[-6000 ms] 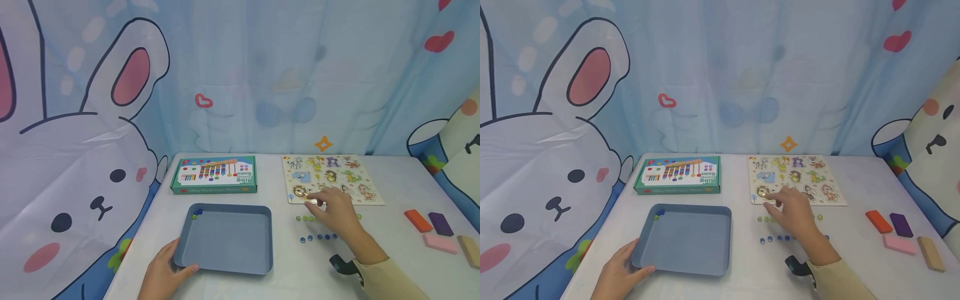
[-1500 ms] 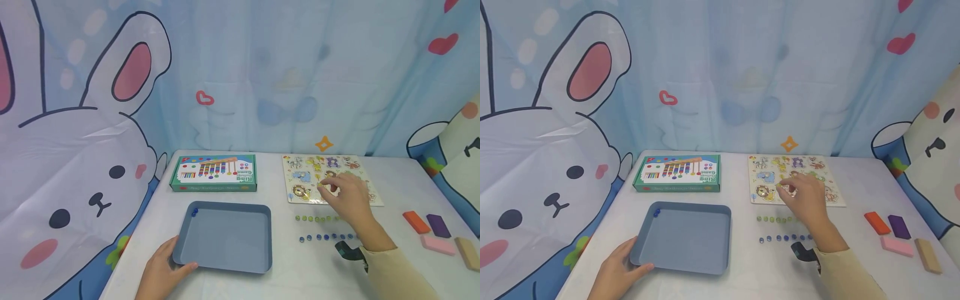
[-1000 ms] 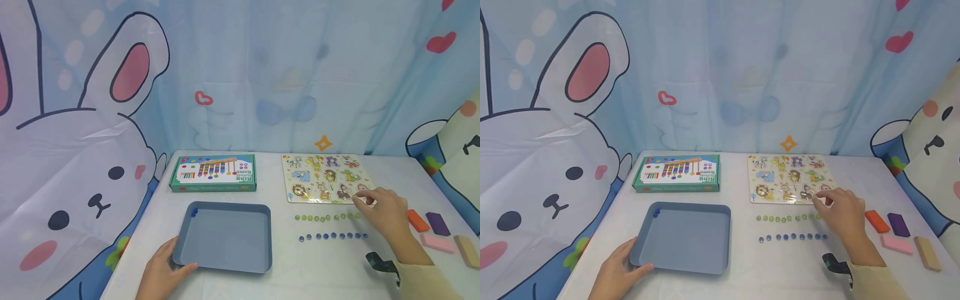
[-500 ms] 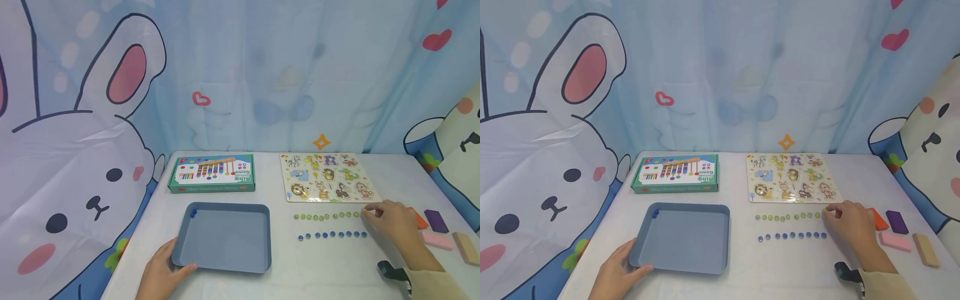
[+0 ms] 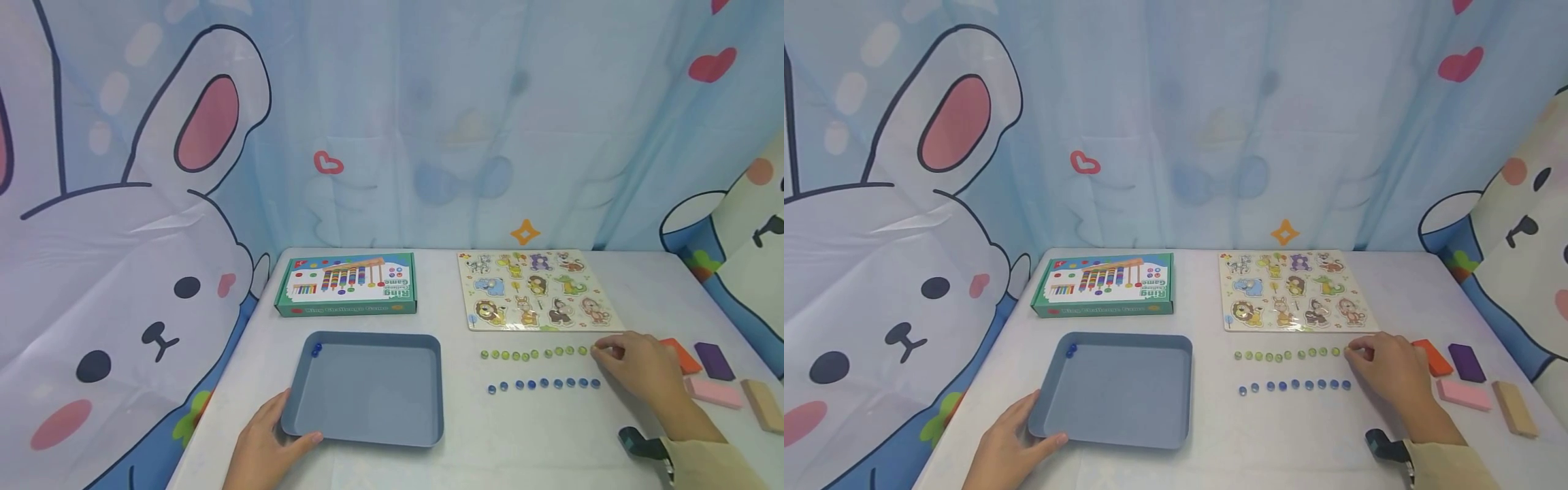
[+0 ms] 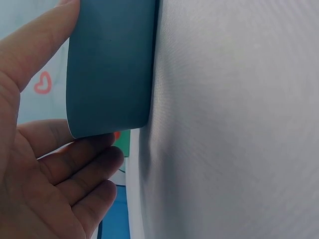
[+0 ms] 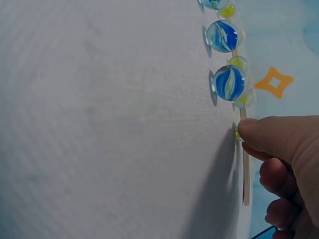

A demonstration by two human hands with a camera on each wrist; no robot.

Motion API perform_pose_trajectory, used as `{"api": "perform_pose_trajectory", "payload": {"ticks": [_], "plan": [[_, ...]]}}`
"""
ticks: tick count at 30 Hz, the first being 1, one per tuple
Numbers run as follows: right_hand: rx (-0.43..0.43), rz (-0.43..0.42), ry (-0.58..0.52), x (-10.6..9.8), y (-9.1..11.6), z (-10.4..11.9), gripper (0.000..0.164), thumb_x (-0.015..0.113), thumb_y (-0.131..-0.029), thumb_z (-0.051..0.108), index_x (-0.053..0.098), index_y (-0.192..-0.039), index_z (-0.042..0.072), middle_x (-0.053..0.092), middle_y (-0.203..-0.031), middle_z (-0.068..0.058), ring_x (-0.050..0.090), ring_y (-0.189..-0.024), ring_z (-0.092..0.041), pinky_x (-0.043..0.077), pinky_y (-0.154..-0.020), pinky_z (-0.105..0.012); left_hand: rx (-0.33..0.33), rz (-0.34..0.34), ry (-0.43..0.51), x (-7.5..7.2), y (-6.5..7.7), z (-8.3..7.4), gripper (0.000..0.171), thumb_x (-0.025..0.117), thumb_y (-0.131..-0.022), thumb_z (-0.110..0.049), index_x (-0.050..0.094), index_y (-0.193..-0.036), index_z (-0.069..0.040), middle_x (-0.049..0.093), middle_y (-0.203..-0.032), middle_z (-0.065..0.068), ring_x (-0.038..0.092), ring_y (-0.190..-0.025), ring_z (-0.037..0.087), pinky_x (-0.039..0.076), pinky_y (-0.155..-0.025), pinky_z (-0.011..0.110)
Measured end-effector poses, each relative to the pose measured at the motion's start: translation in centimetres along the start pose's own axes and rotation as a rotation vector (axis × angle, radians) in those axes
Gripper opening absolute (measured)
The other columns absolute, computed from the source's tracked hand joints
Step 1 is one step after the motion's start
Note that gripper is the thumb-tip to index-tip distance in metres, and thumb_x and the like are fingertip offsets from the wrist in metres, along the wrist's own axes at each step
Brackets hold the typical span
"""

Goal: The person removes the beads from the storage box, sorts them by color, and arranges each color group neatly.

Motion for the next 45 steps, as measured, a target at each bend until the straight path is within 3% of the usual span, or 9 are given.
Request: {"api": "perform_pose_trajectory", "payload": {"ticks": [4, 9, 15, 22, 28, 33, 45], "plan": [[0.044, 0.026, -0.012, -0.3, 0.0, 0.0, 0.040, 0.081, -0.088, 0.033, 0.078, -0.115, 0.004, 0.056, -0.077, -0.005, 0.050, -0.078, -0.026, 0.028, -0.066, -0.042, -0.008, 0.002, 0.001, 0.0, 0.0, 0.1, 0.119, 0.086, -0.067, -0.074, 0.050, -0.154, -0.001, 0.057, -0.151, 0.024, 0.055, -0.138, 0.048, 0.052, -0.109, 0.063], [0.073, -0.011, -0.032, -1.9, 0.1, 0.2, 0.051, 0.079, -0.091, 0.040, 0.073, -0.124, 0.002, 0.056, -0.083, -0.010, 0.049, -0.082, -0.029, 0.029, -0.065, -0.042, -0.015, 0.011, 0.003, 0.1, -0.1, 0.3, 0.119, 0.085, -0.067, -0.075, 0.049, -0.155, -0.002, 0.056, -0.152, 0.024, 0.054, -0.139, 0.048, 0.051, -0.109, 0.064], [0.008, -0.062, -0.014, -3.0, -0.2, 1.5, 0.048, 0.077, -0.094, 0.038, 0.073, -0.123, 0.001, 0.059, -0.081, -0.009, 0.049, -0.079, -0.029, 0.027, -0.069, -0.046, -0.016, 0.010, 0.005, 0.2, -0.2, 0.5, 0.119, 0.085, -0.067, -0.075, 0.049, -0.155, -0.003, 0.056, -0.152, 0.024, 0.054, -0.139, 0.048, 0.051, -0.108, 0.064], [-0.045, -0.102, -0.037, -2.7, -0.5, 4.8, 0.039, 0.082, -0.090, 0.029, 0.076, -0.118, 0.003, 0.059, -0.078, -0.008, 0.049, -0.080, -0.030, 0.033, -0.072, -0.050, -0.009, 0.014, 0.009, 0.2, -0.3, 0.4, 0.120, 0.084, -0.067, -0.076, 0.049, -0.155, -0.003, 0.056, -0.152, 0.024, 0.054, -0.139, 0.049, 0.051, -0.108, 0.065], [-0.134, -0.143, -0.073, -1.9, -1.3, 9.0, 0.032, 0.079, -0.092, 0.029, 0.079, -0.115, 0.008, 0.061, -0.077, -0.004, 0.051, -0.085, -0.028, 0.031, -0.074, -0.047, -0.029, 0.025, 0.025, 0.2, -0.3, 0.6, 0.120, 0.084, -0.067, -0.076, 0.048, -0.156, -0.004, 0.054, -0.154, 0.023, 0.053, -0.140, 0.048, 0.050, -0.109, 0.065], [-0.252, -0.205, -0.108, -2.0, -2.1, 13.2, 0.023, 0.082, -0.090, 0.027, 0.081, -0.107, 0.011, 0.060, -0.075, 0.000, 0.048, -0.078, -0.024, 0.027, -0.072, -0.040, -0.024, 0.030, 0.042, 0.1, -0.2, 0.6, 0.119, 0.084, -0.068, -0.076, 0.048, -0.156, -0.005, 0.053, -0.155, 0.022, 0.052, -0.141, 0.048, 0.049, -0.110, 0.066], [-0.560, -0.242, -0.212, -0.4, -2.8, 27.1, 0.016, 0.085, -0.087, 0.028, 0.084, -0.099, 0.018, 0.059, -0.071, 0.007, 0.050, -0.075, -0.016, 0.032, -0.072, -0.033, -0.009, 0.019, 0.043, 0.2, -0.2, 0.7, 0.119, 0.084, -0.067, -0.077, 0.049, -0.156, -0.005, 0.055, -0.154, 0.021, 0.053, -0.141, 0.047, 0.050, -0.110, 0.064]]}}
Point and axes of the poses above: each hand's wrist, its own y-axis away from the middle knuckle, its own x-axis out of the palm, z = x × y, the point moved 3 cm from there along -y, towards the middle knuckle
